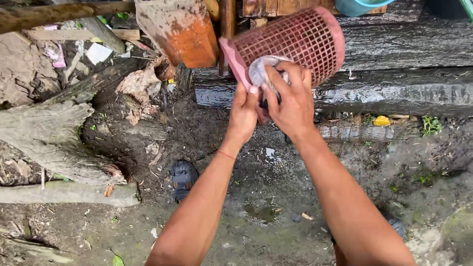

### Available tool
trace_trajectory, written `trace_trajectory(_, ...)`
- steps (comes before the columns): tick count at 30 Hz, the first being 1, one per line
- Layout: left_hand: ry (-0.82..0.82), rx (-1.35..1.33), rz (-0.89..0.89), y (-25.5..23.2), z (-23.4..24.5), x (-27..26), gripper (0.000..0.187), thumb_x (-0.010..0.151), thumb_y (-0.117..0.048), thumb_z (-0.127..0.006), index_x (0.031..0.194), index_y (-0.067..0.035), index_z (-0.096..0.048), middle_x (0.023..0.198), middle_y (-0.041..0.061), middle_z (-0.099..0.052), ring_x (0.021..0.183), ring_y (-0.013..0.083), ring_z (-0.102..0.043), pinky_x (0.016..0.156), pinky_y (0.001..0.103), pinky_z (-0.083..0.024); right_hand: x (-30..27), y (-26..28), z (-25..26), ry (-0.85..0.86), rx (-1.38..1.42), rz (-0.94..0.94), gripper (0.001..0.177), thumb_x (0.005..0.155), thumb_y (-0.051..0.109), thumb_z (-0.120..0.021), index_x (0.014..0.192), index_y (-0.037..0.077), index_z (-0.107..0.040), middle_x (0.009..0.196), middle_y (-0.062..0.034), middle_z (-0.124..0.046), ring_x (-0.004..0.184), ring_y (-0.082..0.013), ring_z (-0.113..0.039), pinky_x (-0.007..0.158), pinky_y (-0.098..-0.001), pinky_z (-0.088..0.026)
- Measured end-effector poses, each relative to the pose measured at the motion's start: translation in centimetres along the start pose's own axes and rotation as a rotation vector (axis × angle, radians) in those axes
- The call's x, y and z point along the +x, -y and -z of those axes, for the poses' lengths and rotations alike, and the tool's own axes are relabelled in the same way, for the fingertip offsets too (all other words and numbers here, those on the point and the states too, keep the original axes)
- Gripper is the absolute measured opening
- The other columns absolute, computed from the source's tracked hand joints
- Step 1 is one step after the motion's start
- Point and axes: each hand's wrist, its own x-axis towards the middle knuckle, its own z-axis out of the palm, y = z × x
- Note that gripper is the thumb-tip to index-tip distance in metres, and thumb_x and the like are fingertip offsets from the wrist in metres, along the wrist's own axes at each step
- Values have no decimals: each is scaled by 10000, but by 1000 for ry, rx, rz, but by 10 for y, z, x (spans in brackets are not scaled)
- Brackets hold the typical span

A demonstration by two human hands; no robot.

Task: The recorder cleans a plastic basket by pouring water over it and scrubbing it with a cloth.

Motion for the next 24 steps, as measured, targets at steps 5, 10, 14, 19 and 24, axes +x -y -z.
trace_trajectory(5, 35, 83, -119, 40, -6, -3, 329, 1153, -197, -446, 1466, -98, -460, 1060, 57, -677, 644, 74, -531, 562, 279, -491, -20, -91, -31, 119, -271, -9, 337, 937, 136, -722, 1272, 104, -727, 1068, -141, -611, 921, -328, -633, 774, -425, -566)
trace_trajectory(10, 89, 25, 22, 19, -13, -20, 372, 1107, -204, -420, 1470, -125, -421, 1176, 84, -749, 537, 72, -497, 490, 247, -459, -1, -107, 4, 108, -200, -493, 457, 994, 88, -616, 1436, 183, -683, 863, -182, -650, 650, -309, -649, 611, -456, -570)
trace_trajectory(14, 78, -48, 71, 29, -13, -11, 396, 1115, -194, -420, 1506, -128, -425, 1137, 96, -710, 673, 57, -583, 531, 246, -463, -33, -105, -28, -5, -73, -166, 317, 940, 83, -699, 1257, 83, -704, 1021, -188, -707, 802, -309, -707, 736, -415, -595)
trace_trajectory(19, -25, 9, 115, 63, 1, -15, 399, 1138, -172, -461, 1530, -104, -486, 921, 129, -611, 604, 74, -468, 517, 266, -442, -26, -60, 1, 233, 289, -91, 353, 887, 110, -732, 1239, 81, -742, 1065, -165, -717, 815, -286, -699, 772, -388, -592)
trace_trajectory(24, 106, -192, 96, 16, -10, -30, 394, 1088, -136, -430, 1481, -113, -412, 1269, -11, -677, 801, 21, -575, 737, 260, -555, 2, -84, 52, -135, -93, 79, 332, 910, -64, -607, 1201, 52, -718, 1136, -197, -591, 992, -325, -619, 858, -407, -578)
